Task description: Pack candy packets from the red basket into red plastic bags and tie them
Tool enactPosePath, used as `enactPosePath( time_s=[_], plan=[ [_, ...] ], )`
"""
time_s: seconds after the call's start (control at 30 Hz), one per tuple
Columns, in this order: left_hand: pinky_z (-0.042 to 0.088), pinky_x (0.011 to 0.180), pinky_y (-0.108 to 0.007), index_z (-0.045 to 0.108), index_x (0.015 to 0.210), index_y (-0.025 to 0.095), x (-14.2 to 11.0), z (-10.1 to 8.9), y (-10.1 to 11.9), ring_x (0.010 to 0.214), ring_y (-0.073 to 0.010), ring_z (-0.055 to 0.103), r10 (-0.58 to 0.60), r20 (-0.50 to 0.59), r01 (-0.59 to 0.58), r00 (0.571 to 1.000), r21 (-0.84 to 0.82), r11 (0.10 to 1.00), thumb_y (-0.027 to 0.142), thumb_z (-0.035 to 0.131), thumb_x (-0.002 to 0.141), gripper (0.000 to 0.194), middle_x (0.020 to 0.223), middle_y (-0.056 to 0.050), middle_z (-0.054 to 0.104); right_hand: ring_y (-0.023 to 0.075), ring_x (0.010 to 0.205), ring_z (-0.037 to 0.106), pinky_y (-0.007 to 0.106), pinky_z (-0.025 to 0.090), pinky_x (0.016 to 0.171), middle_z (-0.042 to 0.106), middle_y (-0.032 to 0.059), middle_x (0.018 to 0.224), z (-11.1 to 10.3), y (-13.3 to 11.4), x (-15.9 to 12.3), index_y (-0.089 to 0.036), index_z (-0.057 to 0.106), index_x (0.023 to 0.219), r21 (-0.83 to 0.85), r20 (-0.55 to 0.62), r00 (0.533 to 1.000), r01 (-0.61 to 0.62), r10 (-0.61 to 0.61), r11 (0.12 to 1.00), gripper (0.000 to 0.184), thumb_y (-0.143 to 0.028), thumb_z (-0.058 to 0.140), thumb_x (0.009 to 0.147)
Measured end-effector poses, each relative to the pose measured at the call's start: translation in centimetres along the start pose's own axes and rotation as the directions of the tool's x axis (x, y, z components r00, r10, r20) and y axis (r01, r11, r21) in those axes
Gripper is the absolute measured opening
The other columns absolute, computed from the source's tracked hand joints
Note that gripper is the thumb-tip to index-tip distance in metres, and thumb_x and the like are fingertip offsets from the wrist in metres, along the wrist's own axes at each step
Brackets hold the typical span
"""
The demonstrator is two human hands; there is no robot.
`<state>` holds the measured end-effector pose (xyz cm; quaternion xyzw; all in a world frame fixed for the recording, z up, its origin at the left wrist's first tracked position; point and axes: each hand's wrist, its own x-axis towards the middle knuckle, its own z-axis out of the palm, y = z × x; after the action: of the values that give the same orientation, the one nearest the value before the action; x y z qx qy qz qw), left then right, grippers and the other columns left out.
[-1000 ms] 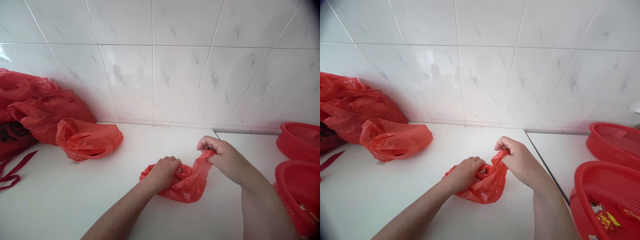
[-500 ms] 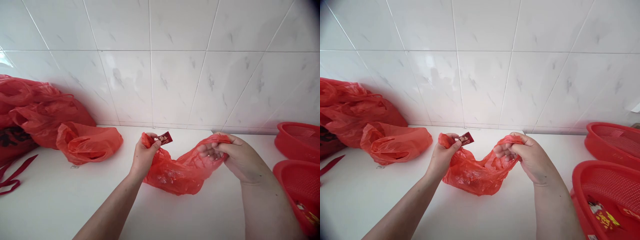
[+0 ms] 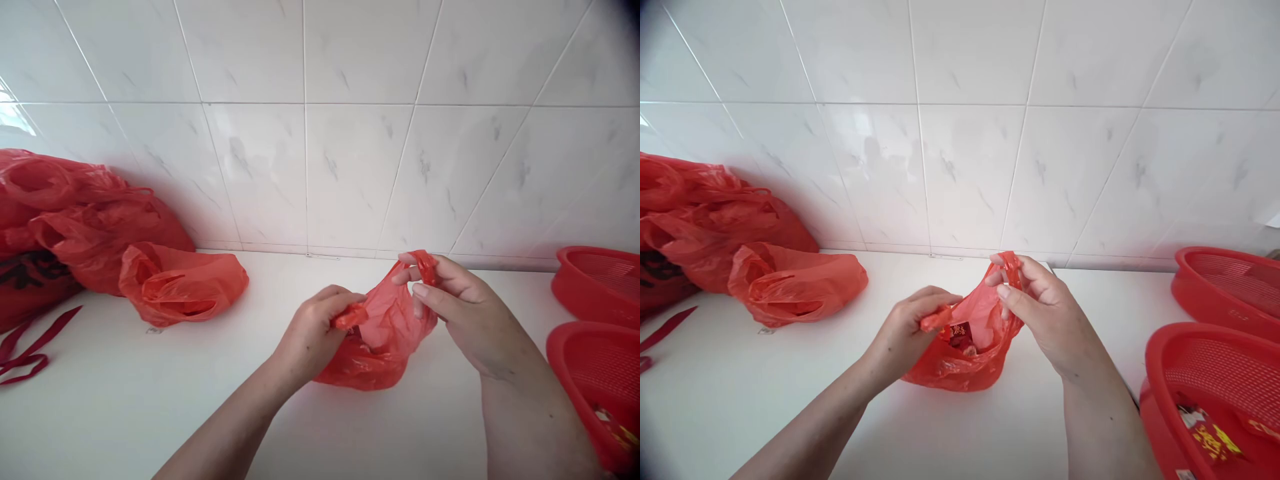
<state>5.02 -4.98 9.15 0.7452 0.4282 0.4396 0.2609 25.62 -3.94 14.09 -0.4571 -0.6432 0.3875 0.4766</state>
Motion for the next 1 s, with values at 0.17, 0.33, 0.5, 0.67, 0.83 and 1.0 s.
enactPosePath(
  time_s=[0.17,0.33,0.5,0.67,0.83,1.0],
  plan=[
    [0.042,0.07,-0.025,0.066,0.101,0.026,0.4,-3.3,0.3,0.08,-0.0149,0.056,0.022,-0.264,0.064,0.964,0.313,0.948,0.019,0.047,0.085,0.025,0.095,-0.002,0.058,0.014,0.07,0.054,0.026,0.046,0.06,0.06,0.0009,0.083,-0.3,0.5,0.1,-0.025,0.064,0.103,-0.034,-0.124,0.992,0.03,-0.034,0.999,0.028,-0.041,0.06,0.079],
    [0.039,0.062,-0.024,0.066,0.088,0.024,0.5,-5.7,0.5,0.071,-0.0141,0.052,-0.148,-0.463,0.23,0.874,0.126,0.965,0.039,0.047,0.088,0.024,0.081,0.0,0.059,0.0224,0.107,0.052,0.037,0.045,0.089,0.058,0.002,0.113,-0.6,1.3,0.6,-0.032,0.061,0.108,0.003,-0.245,0.951,0.197,-0.19,0.98,0.033,-0.04,0.066,0.076],
    [0.036,0.05,-0.02,0.064,0.087,0.02,0.7,-5.8,0.2,0.056,-0.0108,0.047,-0.345,-0.327,0.228,0.88,-0.348,0.91,0.045,0.051,0.085,0.028,0.062,0.001,0.052,0.0259,0.134,0.028,0.046,0.037,0.101,0.027,0.0026,0.148,0.2,3.1,2.0,-0.043,0.019,0.14,0.163,0.007,0.986,0.163,-0.167,0.973,0.102,-0.05,0.079,0.057],
    [0.043,0.054,-0.019,0.062,0.082,0.018,0.7,-5.4,0.0,0.061,-0.0103,0.054,-0.385,-0.224,0.191,0.895,-0.587,0.786,0.041,0.055,0.084,0.025,0.077,-0.003,0.063,0.0257,0.11,0.054,0.039,0.049,0.083,0.053,0.0097,0.125,2.4,5.7,3.2,-0.029,0.046,0.125,0.346,0.184,0.975,-0.18,0.122,0.921,0.072,-0.051,0.075,0.063],
    [0.047,0.054,-0.02,0.059,0.094,0.017,0.9,-5.4,-0.3,0.066,-0.0109,0.059,-0.448,-0.19,0.148,0.874,-0.773,0.617,0.035,0.056,0.085,0.02,0.094,-0.008,0.067,0.0176,0.092,0.059,0.031,0.048,0.079,0.058,-0.0007,0.083,4.0,6.2,3.2,-0.024,0.058,0.082,0.661,0.124,0.986,-0.168,0.114,0.731,0.019,-0.039,0.068,0.075],
    [0.052,0.062,-0.023,0.059,0.093,0.016,1.4,-5.1,-0.8,0.077,-0.0136,0.063,-0.497,-0.161,0.079,0.853,-0.901,0.427,0.027,0.056,0.085,0.014,0.097,-0.008,0.065,0.0082,0.041,0.026,0.022,0.032,0.043,0.027,-0.0071,0.051,4.1,4.5,2.3,-0.028,0.058,0.083,0.637,0.063,0.997,-0.082,0.055,0.766,0.034,-0.06,0.046,0.083]
  ],
)
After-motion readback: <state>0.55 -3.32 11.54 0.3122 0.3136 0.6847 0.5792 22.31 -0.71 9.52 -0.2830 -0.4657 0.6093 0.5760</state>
